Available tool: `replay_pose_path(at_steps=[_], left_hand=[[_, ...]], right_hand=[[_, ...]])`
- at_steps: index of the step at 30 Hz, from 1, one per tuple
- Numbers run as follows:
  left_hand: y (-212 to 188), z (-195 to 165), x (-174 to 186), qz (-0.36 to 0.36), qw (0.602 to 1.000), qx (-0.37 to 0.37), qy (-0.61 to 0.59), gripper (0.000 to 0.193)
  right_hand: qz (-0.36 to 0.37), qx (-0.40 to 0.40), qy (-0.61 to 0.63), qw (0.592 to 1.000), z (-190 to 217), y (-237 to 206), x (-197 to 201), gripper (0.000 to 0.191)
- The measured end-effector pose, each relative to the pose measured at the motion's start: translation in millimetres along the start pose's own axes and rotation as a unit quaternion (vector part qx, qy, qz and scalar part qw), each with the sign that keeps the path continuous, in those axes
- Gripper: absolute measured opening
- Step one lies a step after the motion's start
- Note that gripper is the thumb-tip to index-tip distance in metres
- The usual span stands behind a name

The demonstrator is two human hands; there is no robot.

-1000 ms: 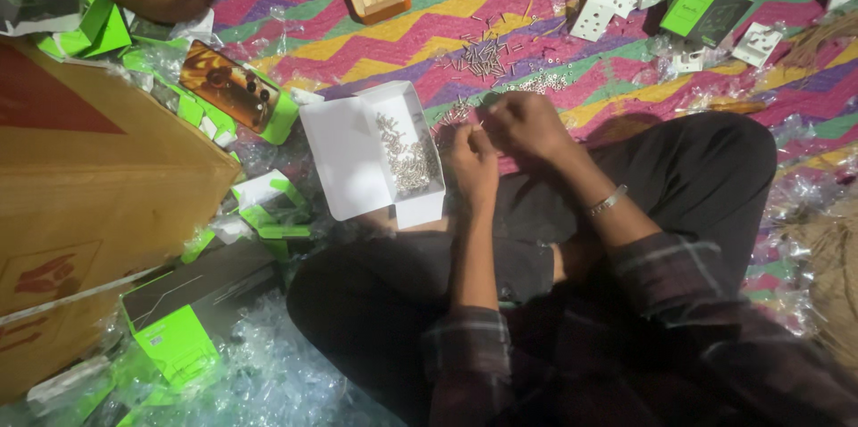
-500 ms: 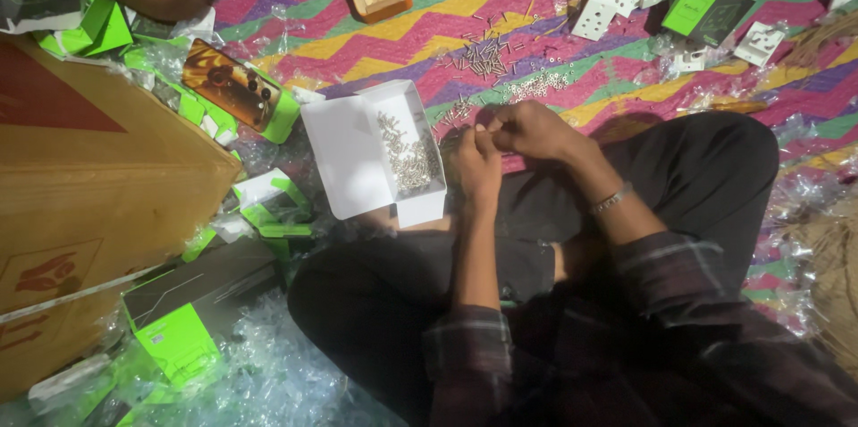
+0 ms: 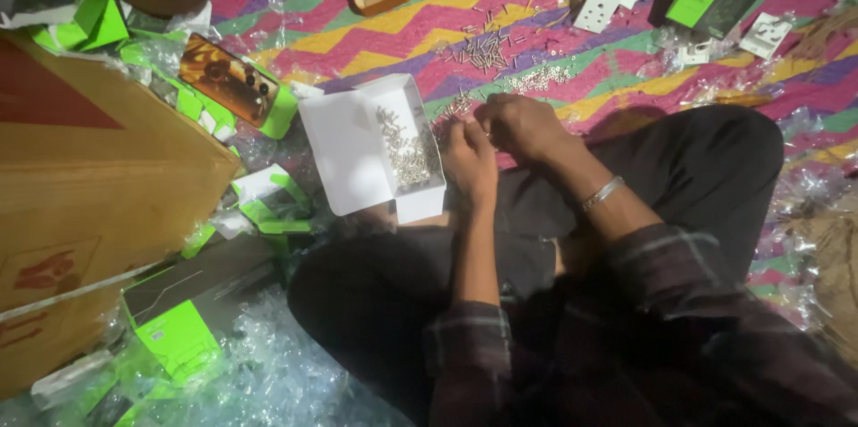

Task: The person sits on a floor mat and sorts small metal screws by hand, picking them one at a time from a pile on the mat and placing them into an open white box beside them. Other people nearby handle white electrical switch plates and wooden trays.

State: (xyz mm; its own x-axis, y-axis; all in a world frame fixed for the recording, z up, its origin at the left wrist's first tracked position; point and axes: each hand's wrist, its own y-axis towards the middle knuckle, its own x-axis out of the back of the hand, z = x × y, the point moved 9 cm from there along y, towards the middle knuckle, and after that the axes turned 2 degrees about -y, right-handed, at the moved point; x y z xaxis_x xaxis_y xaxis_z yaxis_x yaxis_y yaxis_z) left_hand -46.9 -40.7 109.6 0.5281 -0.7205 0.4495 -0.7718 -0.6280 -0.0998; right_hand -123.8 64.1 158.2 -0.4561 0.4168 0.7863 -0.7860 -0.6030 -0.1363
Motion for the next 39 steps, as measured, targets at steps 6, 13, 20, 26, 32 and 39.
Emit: replay_pose_path(at_steps=[6,13,20,26,32,39], left_hand=[[3,1,-9,0.008,0.998,-0.037,0.050,0.019],[-1,12,-7,-0.028,0.998,-0.043,0.023,0.010],[0,15,-14,-0.008,0.998,-0.059,-0.001,0.010],[-1,9,-11,-0.012,0.999,-0.048,0.010,0.011],[-1,2,-7,0.000,0.999,-0.052,0.012,0.013],[2,-10,-2,0.011,1.000,-0.011,0.003,0.015]], right_hand=[[-0.045,-0.042,-0.015,0.998,-11,5,5,0.019],[-0.040,0.021,0.113,0.993,-10,0,5,0.024],[-0.126,-0.020,0.128,0.984,-33,-2,11,0.018],[-0.127,-0.035,0.150,0.980,-41,0,4,0.022],[-0.110,-0.030,0.184,0.976,-38,1,3,0.022],[0.025,-0.104,0.233,0.967,-39,2,-21,0.036]])
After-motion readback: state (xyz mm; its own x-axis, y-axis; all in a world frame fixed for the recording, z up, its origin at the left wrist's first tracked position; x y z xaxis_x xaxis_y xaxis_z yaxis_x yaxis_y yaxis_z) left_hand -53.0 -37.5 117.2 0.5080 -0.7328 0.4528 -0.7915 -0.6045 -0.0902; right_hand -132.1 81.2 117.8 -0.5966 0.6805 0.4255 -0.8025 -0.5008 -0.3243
